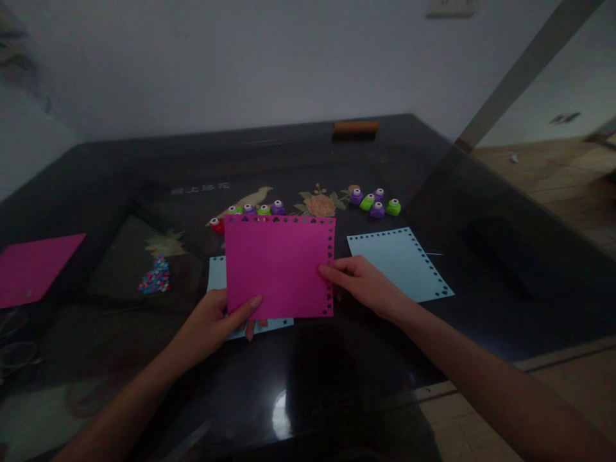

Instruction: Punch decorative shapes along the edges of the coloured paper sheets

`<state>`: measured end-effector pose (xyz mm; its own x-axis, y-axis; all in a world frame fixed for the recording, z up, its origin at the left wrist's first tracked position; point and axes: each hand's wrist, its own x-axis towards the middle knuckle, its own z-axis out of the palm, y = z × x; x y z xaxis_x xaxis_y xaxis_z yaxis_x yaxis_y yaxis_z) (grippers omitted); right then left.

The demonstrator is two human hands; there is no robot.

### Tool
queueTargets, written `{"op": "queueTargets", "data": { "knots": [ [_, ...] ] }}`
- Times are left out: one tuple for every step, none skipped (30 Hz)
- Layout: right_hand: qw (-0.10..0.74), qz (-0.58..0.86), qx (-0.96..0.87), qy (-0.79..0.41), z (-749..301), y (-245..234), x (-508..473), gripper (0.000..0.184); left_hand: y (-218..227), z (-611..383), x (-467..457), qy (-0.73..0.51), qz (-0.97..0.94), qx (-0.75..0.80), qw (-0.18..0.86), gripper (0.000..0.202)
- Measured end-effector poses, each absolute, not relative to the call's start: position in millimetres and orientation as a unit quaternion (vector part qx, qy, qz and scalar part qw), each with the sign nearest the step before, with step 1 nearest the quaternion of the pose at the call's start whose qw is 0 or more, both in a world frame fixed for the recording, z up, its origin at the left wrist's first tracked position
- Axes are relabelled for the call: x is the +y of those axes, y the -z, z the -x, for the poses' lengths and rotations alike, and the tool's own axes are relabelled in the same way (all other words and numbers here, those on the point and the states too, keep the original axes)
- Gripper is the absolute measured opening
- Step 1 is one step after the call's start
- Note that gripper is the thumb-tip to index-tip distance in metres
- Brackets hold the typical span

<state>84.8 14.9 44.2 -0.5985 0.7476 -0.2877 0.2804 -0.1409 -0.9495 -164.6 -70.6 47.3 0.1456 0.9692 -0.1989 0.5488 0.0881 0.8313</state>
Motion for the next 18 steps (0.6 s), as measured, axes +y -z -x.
{"op": "queueTargets", "data": {
  "knots": [
    [0.188,0.410,-0.631,-0.631,-85.1,-44.6,15.5,0.043,-47.4,164.7,-70.9,-0.248,-0.628,0.605,0.423,0.043],
    [0.193,0.410,-0.633,-0.627,-85.6,-45.0,16.3,0.043,-47.5,164.9,-71.2,-0.246,-0.628,0.604,0.424,0.043],
    [0.198,0.408,-0.636,-0.624,-86.2,-45.2,17.2,0.043,-47.5,165.1,-71.5,-0.243,-0.629,0.604,0.424,0.043],
    [0.203,0.405,-0.638,-0.622,-86.8,-45.4,18.1,0.042,-47.6,165.3,-71.7,-0.240,-0.631,0.604,0.424,0.043],
    [0.208,0.403,-0.639,-0.621,-87.3,-45.5,18.9,0.042,-47.6,165.6,-71.7,-0.239,-0.632,0.604,0.423,0.044],
    [0.212,0.403,-0.639,-0.620,-87.8,-45.6,19.7,0.041,-47.7,165.7,-71.7,-0.238,-0.633,0.603,0.423,0.044],
    [0.214,0.404,-0.637,-0.621,-88.2,-45.6,20.2,0.040,-47.7,165.8,-71.6,-0.238,-0.634,0.602,0.424,0.044],
    [0.214,0.406,-0.635,-0.622,-88.5,-45.5,20.6,0.038,-47.7,165.8,-71.3,-0.239,-0.633,0.601,0.425,0.045],
    [0.214,0.408,-0.631,-0.623,-88.7,-45.4,20.9,0.038,-47.7,165.9,-71.0,-0.240,-0.632,0.601,0.427,0.044],
    [0.214,0.411,-0.628,-0.625,-88.9,-45.4,21.0,0.037,-47.5,165.9,-70.8,-0.241,-0.631,0.600,0.429,0.044],
    [0.216,0.412,-0.625,-0.627,-89.0,-45.3,21.1,0.036,-47.3,166.0,-70.5,-0.242,-0.630,0.599,0.430,0.044],
    [0.218,0.412,-0.622,-0.629,-89.2,-45.3,21.2,0.036,-46.9,166.1,-70.3,-0.243,-0.630,0.599,0.430,0.044],
    [0.220,0.411,-0.620,-0.631,-89.4,-45.4,21.4,0.035,-46.5,166.2,-70.2,-0.244,-0.630,0.599,0.429,0.044],
    [0.223,0.409,-0.618,-0.633,-89.7,-45.6,21.7,0.035,-46.0,166.4,-70.2,-0.243,-0.631,0.599,0.428,0.044],
    [0.227,0.407,-0.616,-0.635,-90.1,-45.9,22.0,0.034,-45.5,166.6,-70.2,-0.243,-0.633,0.598,0.427,0.044],
    [0.231,0.404,-0.615,-0.637,-90.6,-46.4,22.4,0.034,-44.9,166.7,-70.2,-0.244,-0.633,0.598,0.426,0.043],
    [0.235,0.402,-0.613,-0.639,-91.0,-46.9,22.7,0.034,-44.4,166.7,-70.3,-0.244,-0.634,0.599,0.425,0.043],
    [0.238,0.399,-0.610,-0.642,-91.4,-47.4,23.0,0.034,-44.0,166.7,-70.3,-0.245,-0.633,0.599,0.425,0.042]
  ]
}}
